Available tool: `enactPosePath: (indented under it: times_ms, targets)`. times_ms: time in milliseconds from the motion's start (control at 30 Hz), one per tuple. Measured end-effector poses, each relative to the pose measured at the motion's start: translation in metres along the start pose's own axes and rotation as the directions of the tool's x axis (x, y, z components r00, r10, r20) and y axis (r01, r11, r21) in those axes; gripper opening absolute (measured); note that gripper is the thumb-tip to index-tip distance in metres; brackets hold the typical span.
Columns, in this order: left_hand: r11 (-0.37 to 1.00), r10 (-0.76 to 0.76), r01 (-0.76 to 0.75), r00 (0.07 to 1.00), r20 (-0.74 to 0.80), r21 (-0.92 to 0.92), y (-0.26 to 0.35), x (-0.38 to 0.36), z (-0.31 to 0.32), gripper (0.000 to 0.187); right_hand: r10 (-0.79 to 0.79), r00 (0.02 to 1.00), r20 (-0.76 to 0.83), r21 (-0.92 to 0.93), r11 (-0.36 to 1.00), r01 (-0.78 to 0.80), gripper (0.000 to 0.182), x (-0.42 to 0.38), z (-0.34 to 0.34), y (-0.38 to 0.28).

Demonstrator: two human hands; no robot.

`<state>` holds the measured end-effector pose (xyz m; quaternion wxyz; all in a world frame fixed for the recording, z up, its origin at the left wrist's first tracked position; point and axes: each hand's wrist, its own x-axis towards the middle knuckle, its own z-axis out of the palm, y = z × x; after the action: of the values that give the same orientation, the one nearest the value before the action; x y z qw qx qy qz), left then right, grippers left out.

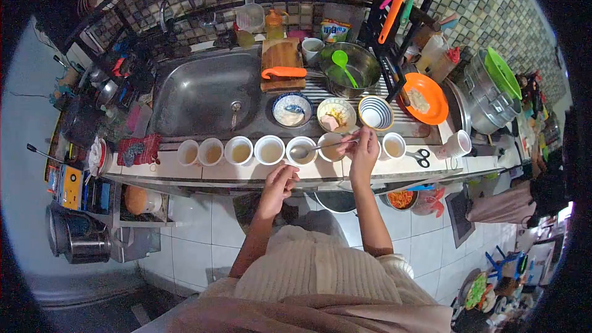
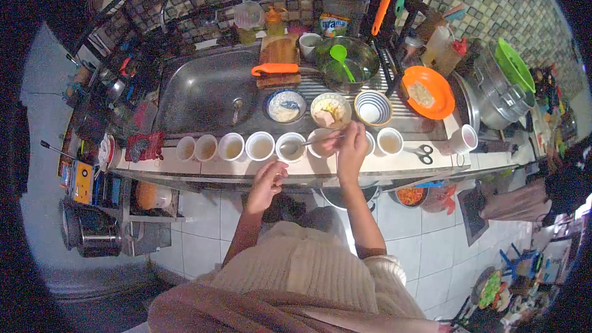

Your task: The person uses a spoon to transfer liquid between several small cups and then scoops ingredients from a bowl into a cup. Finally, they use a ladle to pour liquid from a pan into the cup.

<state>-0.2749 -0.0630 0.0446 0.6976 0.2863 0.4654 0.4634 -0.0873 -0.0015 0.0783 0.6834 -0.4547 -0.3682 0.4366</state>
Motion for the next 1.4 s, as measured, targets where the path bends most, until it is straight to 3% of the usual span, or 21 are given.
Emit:
enactPosePath:
  times_ms: [333,500,767,900,967,1000,1067,1100,1133,1167,1233,1300,1400]
  targets:
    - [1.0,-0.01,0.009,0.999,0.039,0.022,-0.001,-0.009,-0.003,0.019,0.031,0.995,-0.097,0.122,0.992,-0.019,0.028,-0.001,-0.013,-0.004]
    - [0.997,-0.06,0.058,0.997,0.046,0.054,-0.011,-0.011,-0.006,0.018,-0.029,0.988,-0.154,0.168,0.984,0.055,0.027,-0.002,-0.024,-0.019]
    - [0.987,-0.112,0.1,0.989,0.094,0.123,-0.02,-0.015,-0.006,0.022,-0.153,0.931,-0.332,0.125,0.971,0.204,0.021,-0.005,-0.077,-0.049]
    - [0.989,-0.086,0.07,0.989,0.123,0.128,-0.019,-0.018,-0.003,0.023,-0.278,0.886,-0.371,-0.059,0.959,0.276,0.029,-0.012,-0.088,-0.057]
    - [0.989,-0.07,0.051,0.988,0.138,0.137,-0.018,-0.017,-0.002,0.023,-0.408,0.85,-0.334,-0.232,0.909,0.345,0.027,-0.015,-0.089,-0.057]
    - [0.989,-0.077,0.057,0.988,0.136,0.14,-0.018,-0.017,-0.002,0.023,-0.411,0.847,-0.337,-0.233,0.908,0.347,0.027,-0.016,-0.091,-0.054]
    - [0.987,-0.087,0.067,0.987,0.137,0.146,-0.018,-0.017,-0.002,0.024,-0.544,0.831,-0.121,-0.544,0.736,0.402,0.024,-0.018,-0.097,-0.047]
    - [0.987,-0.087,0.068,0.987,0.132,0.147,-0.017,-0.018,-0.001,0.023,-0.544,0.829,-0.127,-0.547,0.736,0.4,0.024,-0.019,-0.099,-0.046]
    - [0.987,-0.086,0.067,0.988,0.128,0.149,-0.017,-0.017,-0.001,0.023,-0.558,0.829,0.036,-0.615,0.642,0.458,0.023,-0.019,-0.101,-0.046]
    - [0.986,-0.089,0.068,0.987,0.133,0.154,-0.017,-0.017,-0.001,0.023,-0.544,0.815,0.197,-0.663,0.539,0.52,0.022,-0.019,-0.103,-0.047]
    - [0.982,-0.106,0.088,0.989,0.104,0.165,-0.018,-0.017,-0.002,0.023,-0.531,0.813,0.238,-0.664,0.522,0.535,0.021,-0.017,-0.095,-0.055]
    - [0.982,-0.11,0.092,0.988,0.104,0.163,-0.021,-0.016,-0.004,0.022,-0.381,0.847,0.37,-0.673,0.518,0.528,0.019,-0.01,-0.094,-0.051]
    - [0.984,-0.113,0.097,0.988,0.103,0.146,-0.022,-0.016,-0.004,0.021,-0.367,0.852,0.374,-0.684,0.511,0.52,0.014,0.007,-0.09,-0.036]
